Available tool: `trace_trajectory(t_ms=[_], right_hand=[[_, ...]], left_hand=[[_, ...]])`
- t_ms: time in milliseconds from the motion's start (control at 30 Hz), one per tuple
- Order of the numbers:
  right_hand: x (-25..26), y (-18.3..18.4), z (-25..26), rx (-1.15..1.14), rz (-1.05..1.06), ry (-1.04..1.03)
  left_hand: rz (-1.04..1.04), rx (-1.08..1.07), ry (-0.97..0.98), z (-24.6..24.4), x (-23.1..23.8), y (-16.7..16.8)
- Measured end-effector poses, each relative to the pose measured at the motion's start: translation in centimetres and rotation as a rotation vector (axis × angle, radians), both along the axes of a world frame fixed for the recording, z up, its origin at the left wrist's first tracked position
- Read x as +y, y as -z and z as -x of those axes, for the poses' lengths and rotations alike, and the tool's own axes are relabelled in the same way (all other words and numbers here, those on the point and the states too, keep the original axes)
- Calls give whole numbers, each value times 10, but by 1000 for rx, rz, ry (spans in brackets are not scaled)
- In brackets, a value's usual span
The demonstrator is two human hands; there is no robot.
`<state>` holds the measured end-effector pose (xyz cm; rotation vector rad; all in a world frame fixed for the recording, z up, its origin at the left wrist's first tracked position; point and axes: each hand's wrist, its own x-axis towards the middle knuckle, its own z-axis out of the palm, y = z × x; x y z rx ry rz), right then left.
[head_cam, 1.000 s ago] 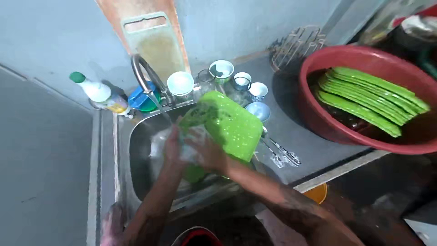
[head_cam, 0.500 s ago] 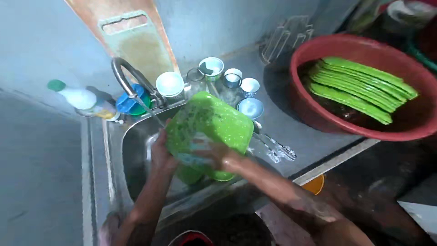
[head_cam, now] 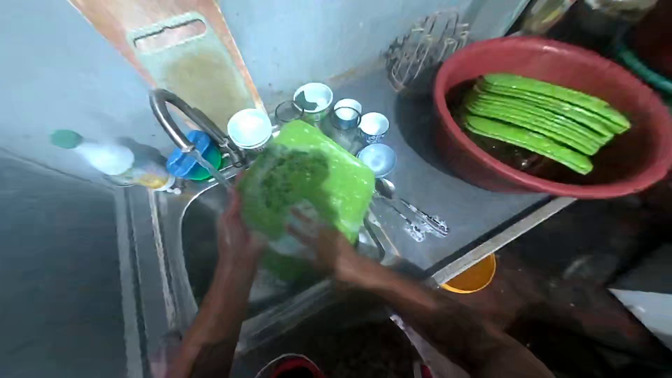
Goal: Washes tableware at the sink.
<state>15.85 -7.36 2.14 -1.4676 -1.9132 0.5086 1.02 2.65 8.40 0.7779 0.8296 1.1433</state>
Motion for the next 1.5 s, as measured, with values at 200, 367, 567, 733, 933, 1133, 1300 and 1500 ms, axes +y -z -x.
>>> trace_trajectory(t_ms=[200, 367, 567, 733, 933, 1133, 1300, 1500], right_hand=[[53, 14, -68, -74, 6, 399], [85, -18, 15, 5, -277, 319], [10, 22, -14, -25, -151, -34], [79, 16, -53, -58, -199, 383], [42, -11, 44, 118, -299, -51], [50, 22, -44, -52, -167, 209], [83, -21, 25, 82, -322, 193], [-33, -23, 2, 11, -18, -214]], left_hand=[[-16, -111, 102, 20, -1, -4], [26, -55, 175, -4, -13, -10], [-86, -77, 57, 27, 3, -17], [-8, -54, 78, 22, -16, -23], [-72, 13, 137, 12, -13, -13], [-107, -72, 140, 35, -15, -29], [-99, 66, 245, 6, -17, -22], [52, 160, 8, 33, -8, -53]])
